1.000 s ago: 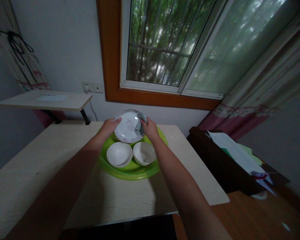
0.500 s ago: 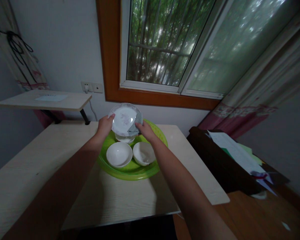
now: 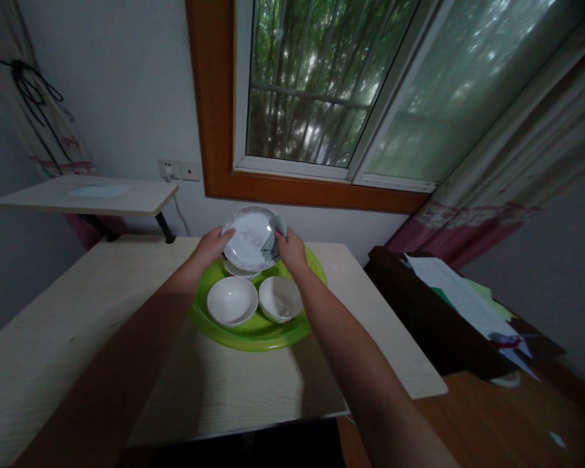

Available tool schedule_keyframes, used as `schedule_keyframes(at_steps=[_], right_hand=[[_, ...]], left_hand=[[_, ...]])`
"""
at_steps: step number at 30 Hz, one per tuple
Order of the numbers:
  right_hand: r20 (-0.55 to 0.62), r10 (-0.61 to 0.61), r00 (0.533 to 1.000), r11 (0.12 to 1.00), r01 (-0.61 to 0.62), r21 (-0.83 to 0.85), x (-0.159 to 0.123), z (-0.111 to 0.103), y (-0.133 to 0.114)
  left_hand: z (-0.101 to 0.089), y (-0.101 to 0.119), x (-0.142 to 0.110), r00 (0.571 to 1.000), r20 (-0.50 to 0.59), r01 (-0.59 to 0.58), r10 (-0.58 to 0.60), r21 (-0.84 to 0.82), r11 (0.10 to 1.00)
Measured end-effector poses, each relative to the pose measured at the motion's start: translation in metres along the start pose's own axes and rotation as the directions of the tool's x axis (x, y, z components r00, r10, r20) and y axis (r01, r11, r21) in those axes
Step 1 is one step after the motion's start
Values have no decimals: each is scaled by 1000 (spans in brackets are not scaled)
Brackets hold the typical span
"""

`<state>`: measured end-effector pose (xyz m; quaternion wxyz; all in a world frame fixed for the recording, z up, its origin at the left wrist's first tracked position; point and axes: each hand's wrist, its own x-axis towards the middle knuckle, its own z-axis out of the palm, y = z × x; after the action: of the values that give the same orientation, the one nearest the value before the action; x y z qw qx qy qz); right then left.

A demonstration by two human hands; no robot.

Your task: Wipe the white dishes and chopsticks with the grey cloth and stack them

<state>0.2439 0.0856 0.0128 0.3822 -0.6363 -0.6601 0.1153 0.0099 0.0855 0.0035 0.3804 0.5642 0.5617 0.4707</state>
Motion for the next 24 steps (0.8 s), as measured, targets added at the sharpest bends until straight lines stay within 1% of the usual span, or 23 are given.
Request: schedule_keyframes(at_steps=[2, 5, 9, 12, 14, 16, 19, 21, 22, 23, 24], right_hand=[[-11, -28, 1000, 999, 27, -36, -2, -3, -2], [-28, -47, 998, 997, 46, -56, -2, -5, -2], [-27, -36, 999, 998, 35, -44, 0, -3, 0], [12, -23, 1000, 999, 23, 30, 2, 2, 3], [72, 10, 997, 990, -20, 139, 3, 7, 5], [178, 56, 982, 955, -105, 279, 2, 10, 5], [369, 78, 926, 849, -256, 463, -4, 13, 1], [466, 45, 883, 769, -329, 548, -8, 13, -3], [494, 25, 869, 741, -348, 574, -10, 12, -5], [498, 9, 867, 734, -344, 585, -11, 12, -6], [459, 5, 888, 757, -304, 579, -12, 13, -6]], left_hand=[[-1, -2, 1, 999, 36, -22, 20, 44, 999], [-1, -4, 2, 997, 46, -65, 61, 77, 995], [-2, -1, 3, 995, -20, -90, 93, 117, 989], [-3, 4, 1, 989, -87, -103, 119, 174, 979], [-4, 6, 0, 983, -125, -109, 136, 204, 973], [-5, 7, 0, 976, -158, -112, 153, 243, 964], [-8, 6, 2, 965, -196, -119, 177, 277, 954], [-10, 4, 3, 957, -227, -117, 178, 258, 959], [-11, 3, 4, 956, -235, -118, 177, 245, 962], [-11, 2, 4, 956, -236, -120, 175, 229, 966], [-11, 1, 5, 958, -228, -125, 172, 207, 970]])
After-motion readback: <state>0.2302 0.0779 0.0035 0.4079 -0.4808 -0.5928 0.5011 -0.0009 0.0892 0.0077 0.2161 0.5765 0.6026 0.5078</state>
